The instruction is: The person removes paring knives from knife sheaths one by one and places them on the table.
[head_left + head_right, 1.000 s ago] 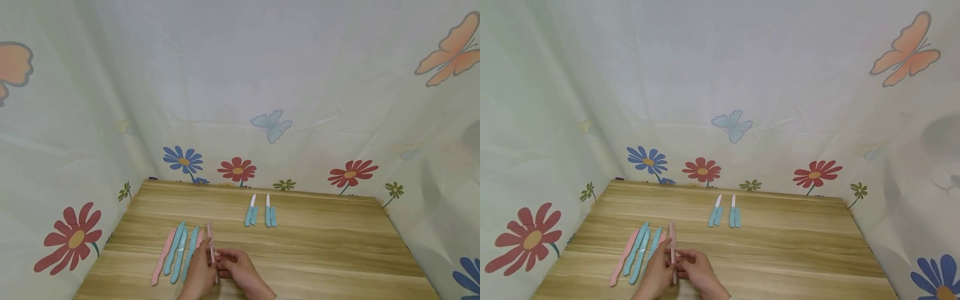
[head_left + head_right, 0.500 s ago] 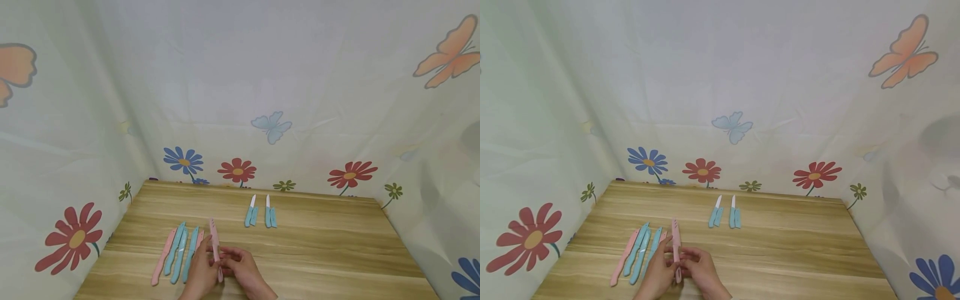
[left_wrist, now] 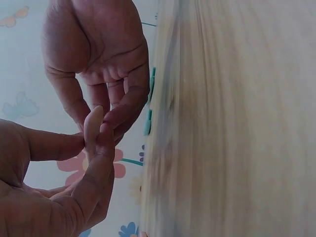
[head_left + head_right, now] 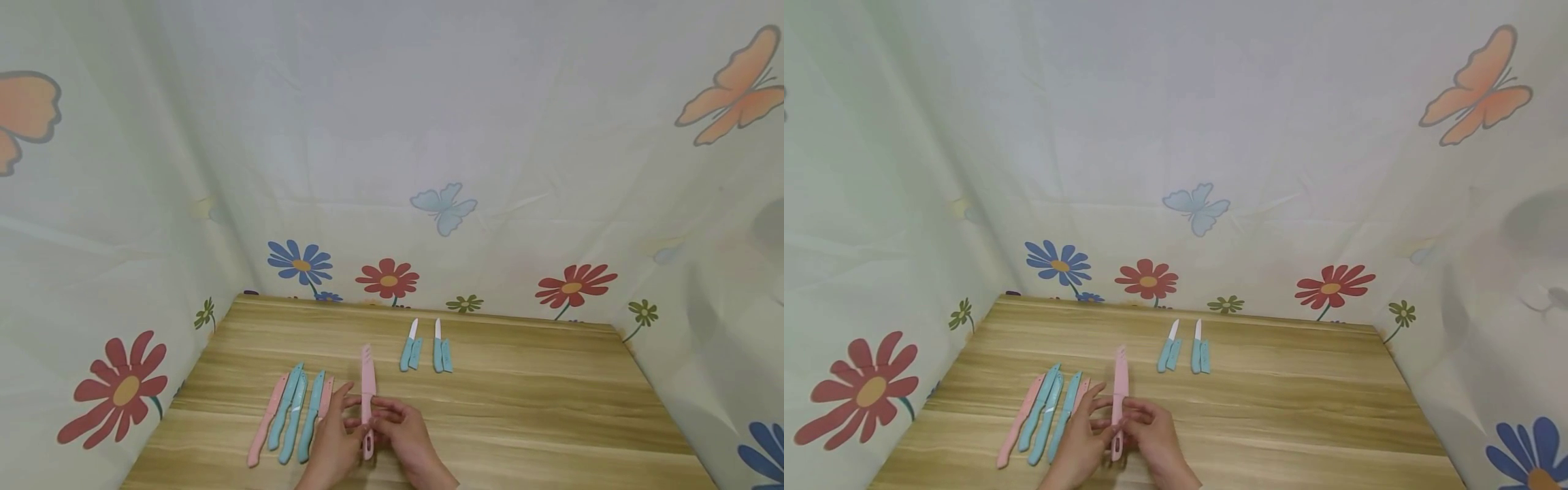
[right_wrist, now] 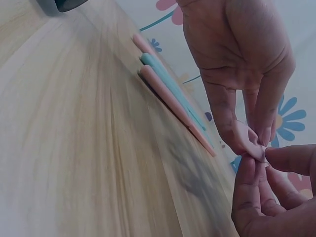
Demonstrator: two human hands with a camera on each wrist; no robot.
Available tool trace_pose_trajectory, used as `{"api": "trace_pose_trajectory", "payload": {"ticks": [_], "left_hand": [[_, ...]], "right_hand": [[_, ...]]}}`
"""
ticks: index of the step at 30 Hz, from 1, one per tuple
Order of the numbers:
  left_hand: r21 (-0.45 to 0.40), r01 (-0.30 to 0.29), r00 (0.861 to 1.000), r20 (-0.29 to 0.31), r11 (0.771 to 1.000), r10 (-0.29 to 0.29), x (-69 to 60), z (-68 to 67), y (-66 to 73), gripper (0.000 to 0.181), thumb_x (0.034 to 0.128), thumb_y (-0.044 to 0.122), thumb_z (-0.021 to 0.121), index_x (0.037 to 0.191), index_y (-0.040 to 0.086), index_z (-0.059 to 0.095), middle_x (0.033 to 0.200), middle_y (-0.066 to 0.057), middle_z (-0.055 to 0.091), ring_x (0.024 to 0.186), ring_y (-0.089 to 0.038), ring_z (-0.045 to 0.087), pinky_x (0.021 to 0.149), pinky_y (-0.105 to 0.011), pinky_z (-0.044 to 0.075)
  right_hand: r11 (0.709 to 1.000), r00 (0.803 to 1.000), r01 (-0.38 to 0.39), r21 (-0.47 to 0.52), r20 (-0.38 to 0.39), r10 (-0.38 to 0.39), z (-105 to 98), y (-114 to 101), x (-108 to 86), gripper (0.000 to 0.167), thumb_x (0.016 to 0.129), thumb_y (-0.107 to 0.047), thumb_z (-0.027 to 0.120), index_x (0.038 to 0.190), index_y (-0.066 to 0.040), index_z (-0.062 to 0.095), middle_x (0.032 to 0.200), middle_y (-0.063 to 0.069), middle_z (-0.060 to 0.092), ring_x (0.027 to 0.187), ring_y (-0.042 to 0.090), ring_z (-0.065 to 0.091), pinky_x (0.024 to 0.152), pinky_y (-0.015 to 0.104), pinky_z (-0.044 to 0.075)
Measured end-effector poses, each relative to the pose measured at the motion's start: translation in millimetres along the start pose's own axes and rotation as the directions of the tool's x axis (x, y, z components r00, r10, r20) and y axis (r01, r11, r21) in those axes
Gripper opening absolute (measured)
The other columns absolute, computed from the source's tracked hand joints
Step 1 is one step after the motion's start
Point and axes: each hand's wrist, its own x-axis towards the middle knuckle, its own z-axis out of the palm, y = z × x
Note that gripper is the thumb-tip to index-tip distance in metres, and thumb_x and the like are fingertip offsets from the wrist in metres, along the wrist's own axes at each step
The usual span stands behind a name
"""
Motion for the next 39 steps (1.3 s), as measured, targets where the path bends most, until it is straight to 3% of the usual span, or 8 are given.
{"api": "trace_pose_trajectory", "payload": {"ticks": [14, 21, 28, 39], "left_hand": [[-0.114, 0.026, 0.997, 0.075, 0.993, -0.017, 6.3, 7.6, 1.5, 0.074, 0.0902, -0.004, 0.071, 0.156, 0.001, 0.037, 0.14, -0.022, 0.06, 0.104, -0.027, 0.07, 0.07, -0.024, 0.061], [-0.148, 0.048, 0.989, 0.146, 0.988, -0.026, 11.7, 11.8, -1.9, 0.048, 0.0942, 0.003, 0.069, 0.14, -0.002, 0.056, 0.119, -0.017, 0.066, 0.099, -0.023, 0.072, 0.067, -0.026, 0.062], [-0.139, 0.025, 0.988, 0.153, 0.99, -0.004, 15.7, 18.7, 2.9, 0.038, 0.0933, 0.005, 0.07, 0.131, 0.0, 0.064, 0.106, -0.012, 0.067, 0.089, -0.019, 0.07, 0.062, -0.026, 0.059], [-0.163, 0.005, 0.986, 0.167, 0.987, 0.023, 17.8, 25.6, 11.2, 0.035, 0.0934, 0.0, 0.068, 0.128, -0.002, 0.063, 0.103, -0.012, 0.066, 0.08, -0.016, 0.068, 0.058, -0.025, 0.058]], "right_hand": [[1.0, 0.998, -0.009, 0.028, -0.067, 0.011, -10.4, 0.6, -0.3, 0.044, 0.09, -0.001, 0.073, 0.133, 0.005, 0.065, 0.108, 0.008, 0.075, 0.093, 0.011, 0.068, 0.075, 0.023, 0.059], [0.999, 0.995, -0.005, 0.046, -0.096, 0.009, -18.0, 0.8, 1.3, 0.044, 0.091, 0.003, 0.069, 0.134, 0.007, 0.063, 0.102, 0.003, 0.074, 0.088, 0.008, 0.067, 0.073, 0.023, 0.059], [0.998, 0.993, 0.003, 0.058, -0.115, 0.004, -25.8, -2.1, 0.0, 0.045, 0.092, 0.005, 0.067, 0.136, 0.009, 0.06, 0.101, 0.002, 0.073, 0.089, 0.007, 0.067, 0.073, 0.023, 0.059], [0.998, 0.99, -0.002, 0.063, -0.138, 0.011, -33.1, -4.7, -0.8, 0.045, 0.091, 0.005, 0.068, 0.135, 0.009, 0.061, 0.101, 0.001, 0.074, 0.088, 0.007, 0.067, 0.074, 0.023, 0.059]]}}
